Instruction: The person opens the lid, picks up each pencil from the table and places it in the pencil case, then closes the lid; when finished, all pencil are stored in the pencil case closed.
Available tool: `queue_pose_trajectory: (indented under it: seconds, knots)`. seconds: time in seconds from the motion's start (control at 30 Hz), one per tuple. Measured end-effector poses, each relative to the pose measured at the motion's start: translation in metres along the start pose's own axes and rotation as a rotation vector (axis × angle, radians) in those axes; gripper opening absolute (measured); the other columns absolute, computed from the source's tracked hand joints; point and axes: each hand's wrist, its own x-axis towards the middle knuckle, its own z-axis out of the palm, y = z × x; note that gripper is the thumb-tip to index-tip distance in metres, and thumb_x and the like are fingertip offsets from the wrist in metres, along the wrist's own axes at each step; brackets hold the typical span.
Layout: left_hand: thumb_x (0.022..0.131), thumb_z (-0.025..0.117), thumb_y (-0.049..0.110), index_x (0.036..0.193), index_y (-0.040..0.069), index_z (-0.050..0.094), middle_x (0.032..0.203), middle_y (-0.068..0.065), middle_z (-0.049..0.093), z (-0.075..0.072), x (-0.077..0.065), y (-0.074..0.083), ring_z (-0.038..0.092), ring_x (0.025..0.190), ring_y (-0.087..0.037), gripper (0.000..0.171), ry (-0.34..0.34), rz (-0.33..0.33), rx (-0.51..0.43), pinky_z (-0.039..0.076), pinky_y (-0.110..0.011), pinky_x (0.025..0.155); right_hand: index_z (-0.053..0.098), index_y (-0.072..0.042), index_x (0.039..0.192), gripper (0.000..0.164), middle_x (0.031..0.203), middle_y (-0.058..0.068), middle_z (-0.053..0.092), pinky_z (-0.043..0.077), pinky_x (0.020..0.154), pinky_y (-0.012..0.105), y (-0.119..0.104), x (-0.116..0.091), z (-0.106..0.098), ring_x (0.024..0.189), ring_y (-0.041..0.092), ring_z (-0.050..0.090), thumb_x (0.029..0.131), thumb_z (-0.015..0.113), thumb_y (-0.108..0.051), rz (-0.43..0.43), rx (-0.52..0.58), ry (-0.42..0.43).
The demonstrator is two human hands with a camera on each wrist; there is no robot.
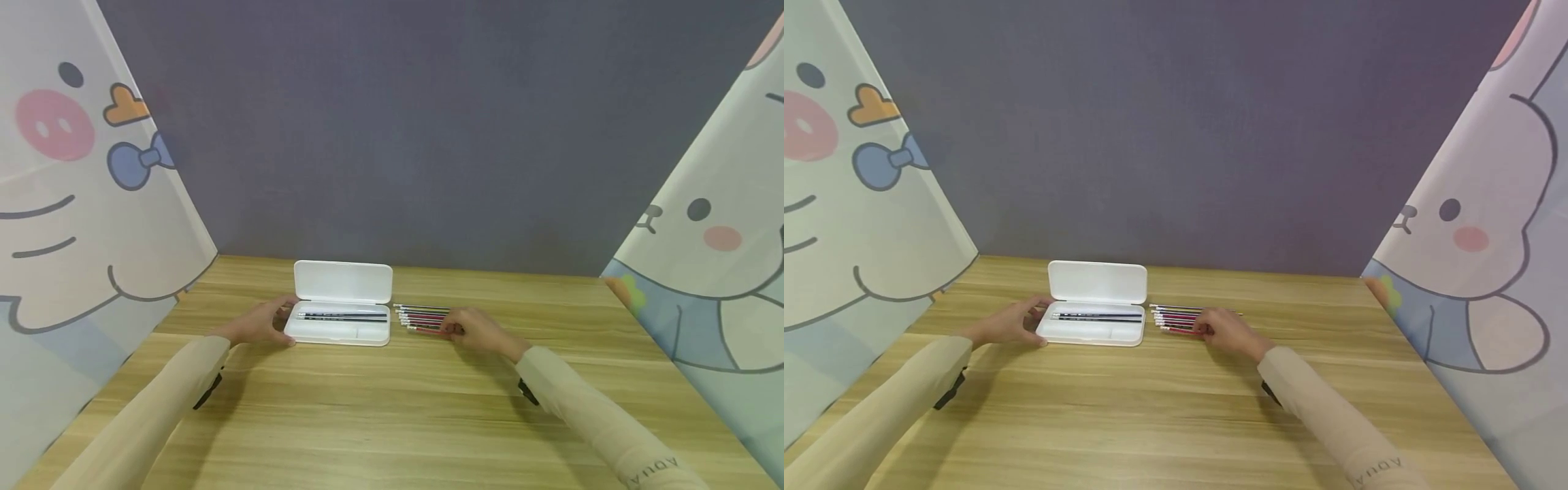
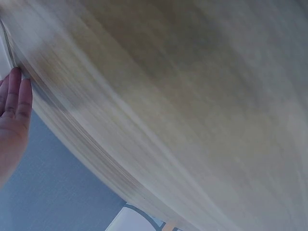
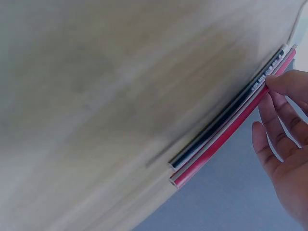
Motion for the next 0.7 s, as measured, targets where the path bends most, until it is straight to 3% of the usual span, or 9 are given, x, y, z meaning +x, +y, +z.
queue_pose_trajectory:
  seconds: [0.37, 0.7]
  knots:
    - [0.068, 0.080, 0.017, 0.131, -0.002, 0.034, 0.125, -0.029, 0.049, 0.000, -0.001, 0.000, 0.054, 0.108, -0.041, 0.080, 0.001, 0.015, -0.008, 0.045, -0.050, 0.088, 0.069, -0.011, 0.094, 0.019, 0.087, 0.000, 0.066, 0.048, 0.064, 0.023, -0.012, 0.028, -0.006, 0.075, 0.009, 0.059, 0.079, 0.065, -0.002, 0.030, -0.025, -0.049]
    - [0.068, 0.080, 0.021, 0.132, -0.001, 0.034, 0.125, -0.026, 0.050, -0.001, 0.000, 0.000, 0.056, 0.104, -0.036, 0.082, 0.007, 0.002, 0.033, 0.045, -0.049, 0.087, 0.069, -0.010, 0.090, 0.017, 0.079, 0.000, 0.063, 0.042, 0.062, 0.021, -0.029, 0.066, 0.002, 0.068, 0.007, 0.050, 0.076, 0.064, -0.001, -0.045, -0.014, -0.055]
